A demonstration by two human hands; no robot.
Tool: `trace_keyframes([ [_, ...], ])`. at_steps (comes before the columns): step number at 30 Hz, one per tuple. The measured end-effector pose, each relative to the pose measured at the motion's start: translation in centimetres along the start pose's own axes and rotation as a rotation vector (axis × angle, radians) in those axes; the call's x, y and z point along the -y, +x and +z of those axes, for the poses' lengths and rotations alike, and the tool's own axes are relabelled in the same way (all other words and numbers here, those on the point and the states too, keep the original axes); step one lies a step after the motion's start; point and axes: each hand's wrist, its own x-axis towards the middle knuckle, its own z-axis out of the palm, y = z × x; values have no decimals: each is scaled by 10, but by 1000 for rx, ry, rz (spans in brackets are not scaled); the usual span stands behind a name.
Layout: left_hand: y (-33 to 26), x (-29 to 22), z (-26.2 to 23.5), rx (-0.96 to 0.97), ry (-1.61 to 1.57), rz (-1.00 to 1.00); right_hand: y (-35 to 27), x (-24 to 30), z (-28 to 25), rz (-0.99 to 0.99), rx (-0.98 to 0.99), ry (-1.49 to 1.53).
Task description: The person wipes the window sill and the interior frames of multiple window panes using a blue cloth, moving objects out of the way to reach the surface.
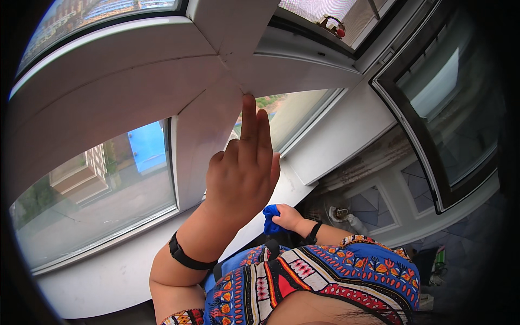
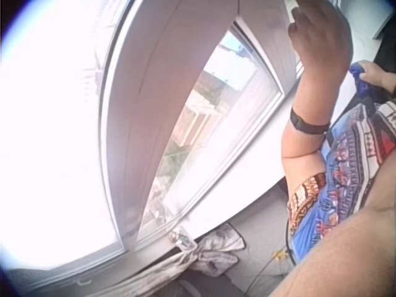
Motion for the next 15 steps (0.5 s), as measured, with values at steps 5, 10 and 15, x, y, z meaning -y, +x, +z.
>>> trace_keyframes([
  [5, -4, -2, 6, 12, 35, -13, -1, -9, 5, 6, -6, -30],
  [10, -2, -5, 3, 71, 53, -49, 2, 0, -6, 20, 18, -12],
  [15, -3, -12, 2, 197, 95, -105, -1, -7, -6, 45, 33, -1],
])
